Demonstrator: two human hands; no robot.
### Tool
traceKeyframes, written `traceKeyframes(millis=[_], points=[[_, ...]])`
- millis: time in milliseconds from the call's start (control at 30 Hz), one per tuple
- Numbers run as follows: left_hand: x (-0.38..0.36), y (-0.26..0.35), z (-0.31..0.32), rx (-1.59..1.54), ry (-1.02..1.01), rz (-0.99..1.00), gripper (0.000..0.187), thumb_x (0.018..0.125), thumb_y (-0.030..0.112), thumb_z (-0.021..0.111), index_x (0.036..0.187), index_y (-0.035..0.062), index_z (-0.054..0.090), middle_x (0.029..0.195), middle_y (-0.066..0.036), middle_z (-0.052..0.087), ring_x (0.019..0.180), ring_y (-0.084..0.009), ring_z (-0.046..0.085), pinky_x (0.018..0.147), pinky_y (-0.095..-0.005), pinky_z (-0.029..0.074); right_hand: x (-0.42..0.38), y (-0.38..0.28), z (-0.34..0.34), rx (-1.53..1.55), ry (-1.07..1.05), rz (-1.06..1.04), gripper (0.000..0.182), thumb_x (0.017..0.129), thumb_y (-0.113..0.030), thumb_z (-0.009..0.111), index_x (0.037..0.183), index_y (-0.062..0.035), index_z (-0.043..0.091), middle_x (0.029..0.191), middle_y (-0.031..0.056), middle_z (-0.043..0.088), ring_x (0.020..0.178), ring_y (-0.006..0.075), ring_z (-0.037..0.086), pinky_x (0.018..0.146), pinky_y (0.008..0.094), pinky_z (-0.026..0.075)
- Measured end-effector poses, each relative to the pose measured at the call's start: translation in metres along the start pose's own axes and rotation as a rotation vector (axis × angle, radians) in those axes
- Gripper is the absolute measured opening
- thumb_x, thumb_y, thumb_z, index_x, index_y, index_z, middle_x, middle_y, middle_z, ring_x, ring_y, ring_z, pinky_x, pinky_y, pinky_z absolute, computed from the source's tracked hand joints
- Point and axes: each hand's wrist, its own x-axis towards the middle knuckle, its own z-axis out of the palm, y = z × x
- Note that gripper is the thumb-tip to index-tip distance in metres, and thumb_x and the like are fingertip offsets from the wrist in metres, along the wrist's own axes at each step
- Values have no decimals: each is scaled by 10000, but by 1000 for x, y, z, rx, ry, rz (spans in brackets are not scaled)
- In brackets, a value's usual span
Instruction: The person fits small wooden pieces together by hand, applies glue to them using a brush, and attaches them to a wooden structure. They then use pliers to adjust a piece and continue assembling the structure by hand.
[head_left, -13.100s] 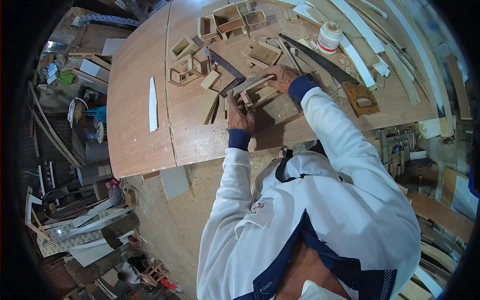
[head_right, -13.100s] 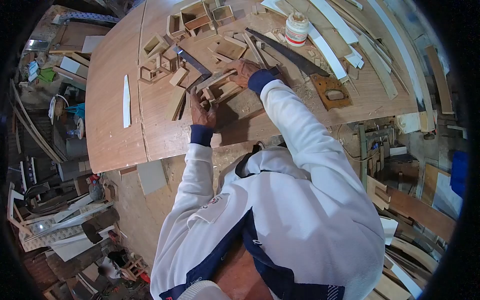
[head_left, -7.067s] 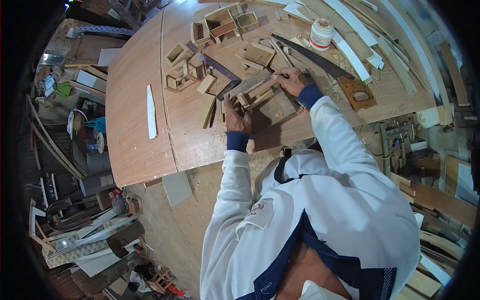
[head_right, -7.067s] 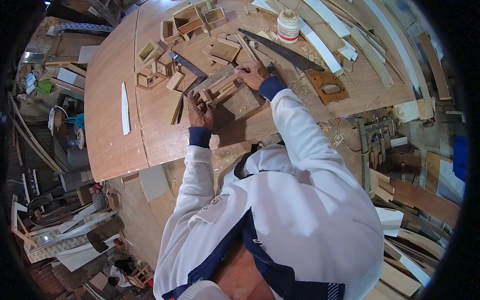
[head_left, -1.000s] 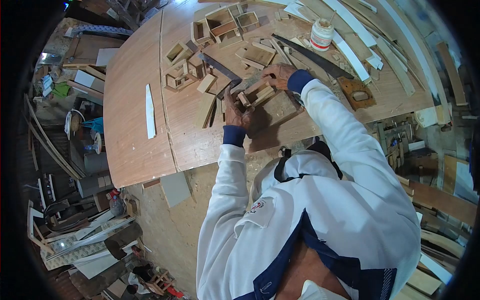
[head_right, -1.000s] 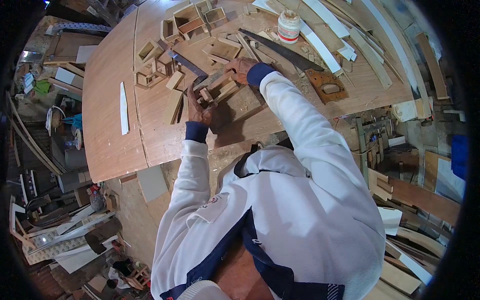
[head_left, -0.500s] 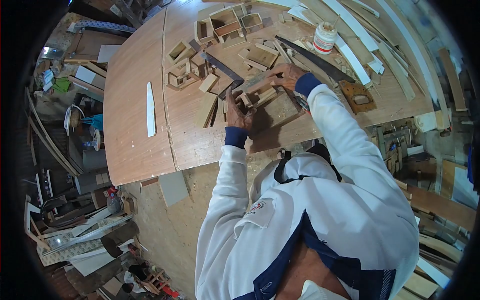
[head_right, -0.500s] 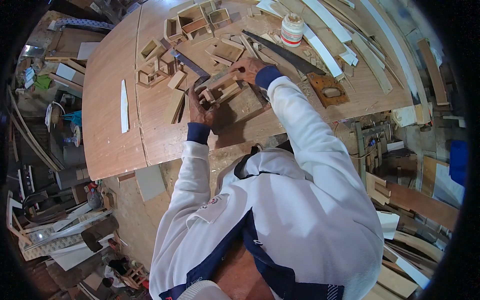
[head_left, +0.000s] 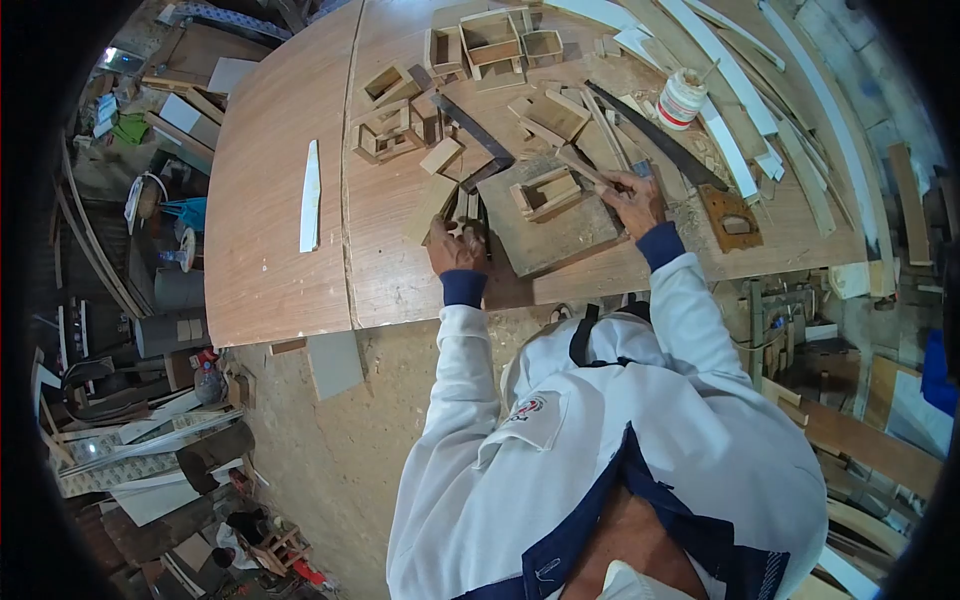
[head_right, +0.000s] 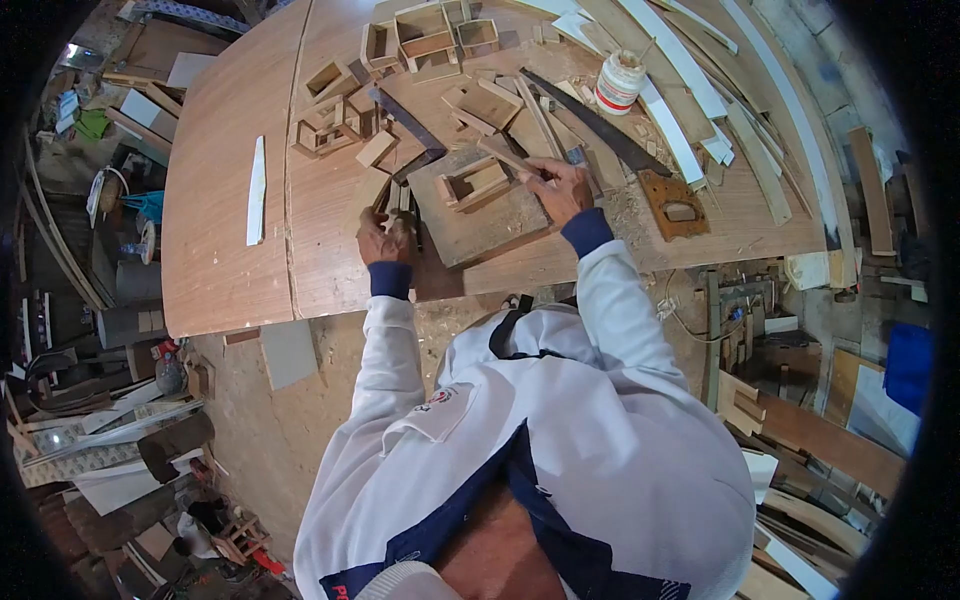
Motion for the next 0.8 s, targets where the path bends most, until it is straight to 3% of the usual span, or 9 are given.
traceKeyframes(millis=[67,100,200,400,533,600,700,800], points=[[15,-22,16,431,132,444,470,745,186,709,1131,15,504,1053,-160,572,1029,-305,549,834,-426,462,-7,3,1,-55,14,-8,342,810,-269,708,1048,-23,681,949,129,692,836,202,644,756,309,499],[15,-15,21,516,136,335,541,743,263,714,1171,30,480,1098,-152,562,1114,-330,493,903,-467,413,-10,6,2,-11,30,-12,333,814,-256,707,1047,-20,680,947,128,693,836,198,642,747,308,502],[17,-3,25,579,163,259,595,726,263,716,1213,31,466,1148,-185,555,1066,-376,527,920,-453,417,-17,13,2,13,32,95,315,821,-235,701,1044,-14,677,923,128,692,800,193,638,720,297,502],[19,8,22,558,161,148,587,752,230,683,1225,7,415,1161,-192,553,1090,-368,526,901,-447,428,-29,17,5,71,66,83,305,821,-206,695,1027,18,669,853,116,684,723,170,616,691,279,495],[21,11,15,474,155,158,478,746,181,672,1119,26,418,1089,-189,557,1055,-370,534,852,-491,418,-28,15,5,9,85,78,294,815,-190,691,1021,18,671,839,113,681,714,168,614,687,282,497],[28,-3,13,232,83,184,439,753,153,650,1100,17,419,1054,-201,556,1026,-382,531,843,-465,427,-27,14,8,-56,149,95,290,808,-193,689,1018,7,675,839,118,682,711,169,620,680,291,500],[35,-12,13,308,79,291,452,755,169,665,1099,8,420,1020,-205,563,1009,-390,534,840,-448,437,-23,5,10,-136,167,116,296,802,-203,686,1010,8,675,839,126,682,718,178,625,690,297,502],[33,-4,11,492,-24,240,475,750,197,689,1102,4,434,1034,-225,569,1021,-391,537,849,-452,439,-18,7,12,-178,173,91,340,793,-238,706,1046,-14,675,846,131,692,725,208,644,688,322,512]])
